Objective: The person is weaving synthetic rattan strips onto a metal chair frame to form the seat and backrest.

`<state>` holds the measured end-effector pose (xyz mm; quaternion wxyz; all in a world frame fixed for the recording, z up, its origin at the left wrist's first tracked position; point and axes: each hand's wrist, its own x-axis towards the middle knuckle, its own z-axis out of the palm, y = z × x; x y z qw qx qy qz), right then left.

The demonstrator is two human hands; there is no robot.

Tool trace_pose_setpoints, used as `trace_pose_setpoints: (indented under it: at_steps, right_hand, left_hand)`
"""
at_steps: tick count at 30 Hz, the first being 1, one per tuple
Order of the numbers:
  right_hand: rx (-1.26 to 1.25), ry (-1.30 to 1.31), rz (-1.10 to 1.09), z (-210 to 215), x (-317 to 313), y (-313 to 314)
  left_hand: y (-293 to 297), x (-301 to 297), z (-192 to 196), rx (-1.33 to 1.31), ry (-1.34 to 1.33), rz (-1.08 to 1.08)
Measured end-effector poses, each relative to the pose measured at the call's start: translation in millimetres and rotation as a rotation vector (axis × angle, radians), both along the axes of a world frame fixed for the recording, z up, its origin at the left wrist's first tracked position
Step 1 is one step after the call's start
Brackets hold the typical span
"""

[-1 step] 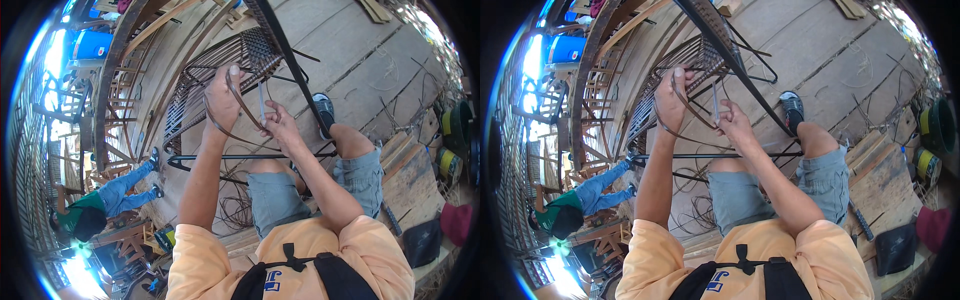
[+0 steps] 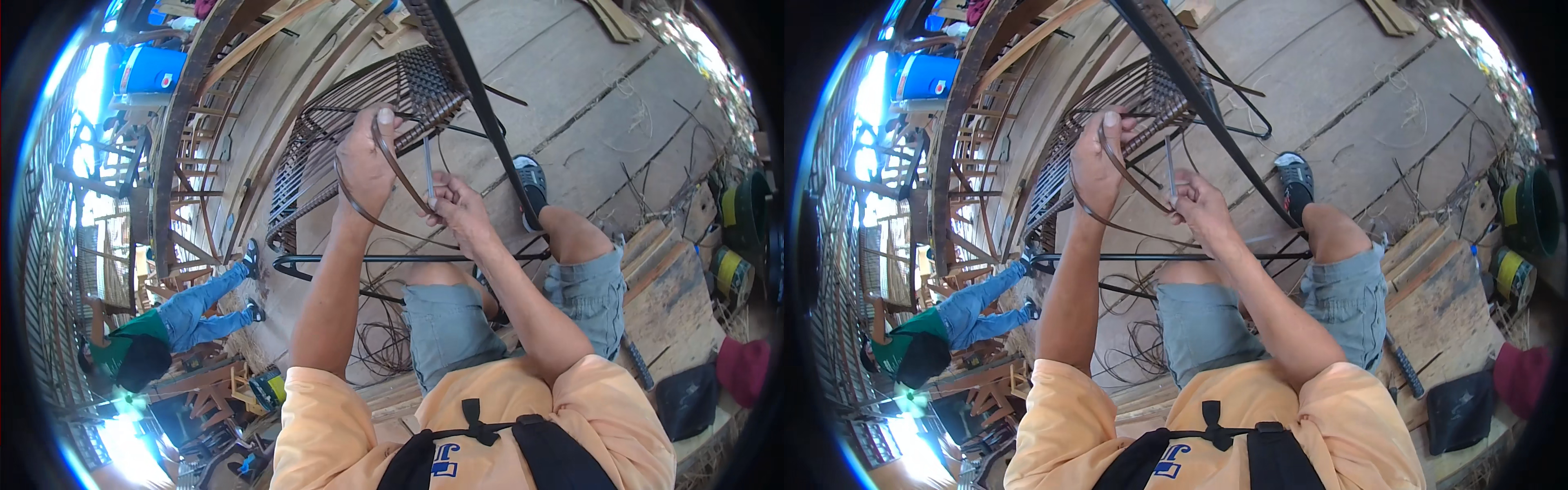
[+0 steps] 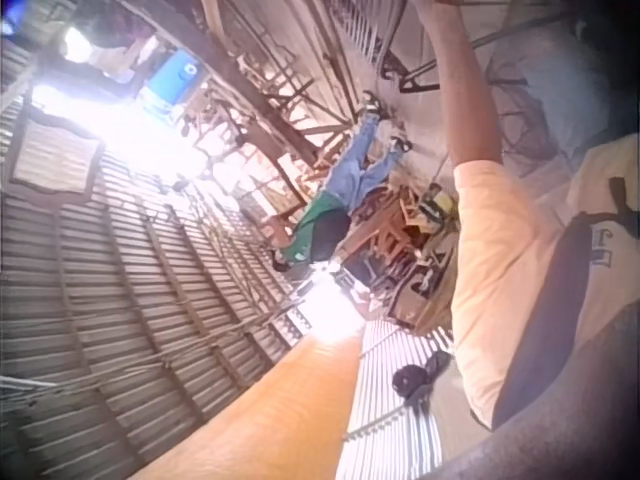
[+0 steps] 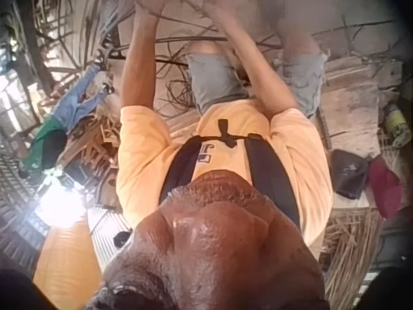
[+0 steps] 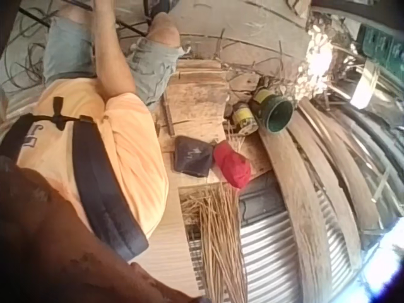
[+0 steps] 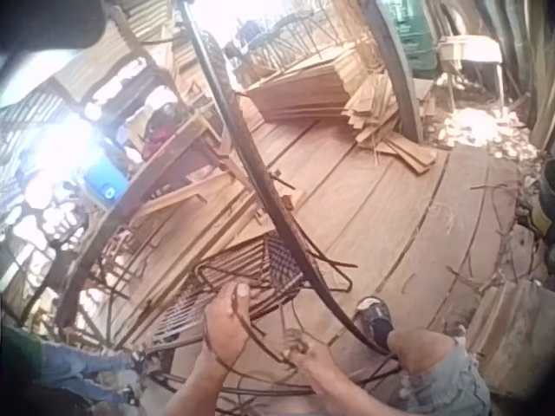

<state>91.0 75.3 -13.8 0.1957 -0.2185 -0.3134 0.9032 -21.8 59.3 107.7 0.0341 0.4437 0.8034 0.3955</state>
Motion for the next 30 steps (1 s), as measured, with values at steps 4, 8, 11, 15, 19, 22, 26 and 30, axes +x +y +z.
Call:
trace_pose_setpoints:
  at_steps: [4, 8, 11, 15, 19, 22, 26, 30]
  right_hand:
    - [-0.066, 0.029, 0.076, -8, -9, 4]
    - [-0.149, 0.061, 0.057, -22, -19, 15]
    - [-0.210, 0.099, 0.037, -21, -22, 15]
    - [-0.242, 0.127, 0.034, -23, -17, 19]
    - [-0.258, 0.087, 0.056, -20, -13, 20]
    - [-0.243, 0.036, 0.064, -25, -10, 21]
    - [-0.215, 0.045, 0.049, -22, -10, 21]
    - [-0.231, -0.026, 0.008, -15, -11, 19]
  left_hand:
    - [-3, -5, -5, 0.027, -0.074, 0.018]
    - [-2, 3, -4, 0.027, -0.207, 0.068]
    - [-11, 0, -7, 0.008, -0.194, 0.064]
    - [-16, 2, -11, 0.011, -0.322, 0.062]
    - [-21, 7, -8, 0.087, -0.562, 0.048]
    - [-24, 9, -1, 0.087, -0.710, 0.028]
    - [-25, 7, 0, 0.124, -0.765, 0.015]
    - [-28, 8, -12, 0.140, -0.557, -0.022]
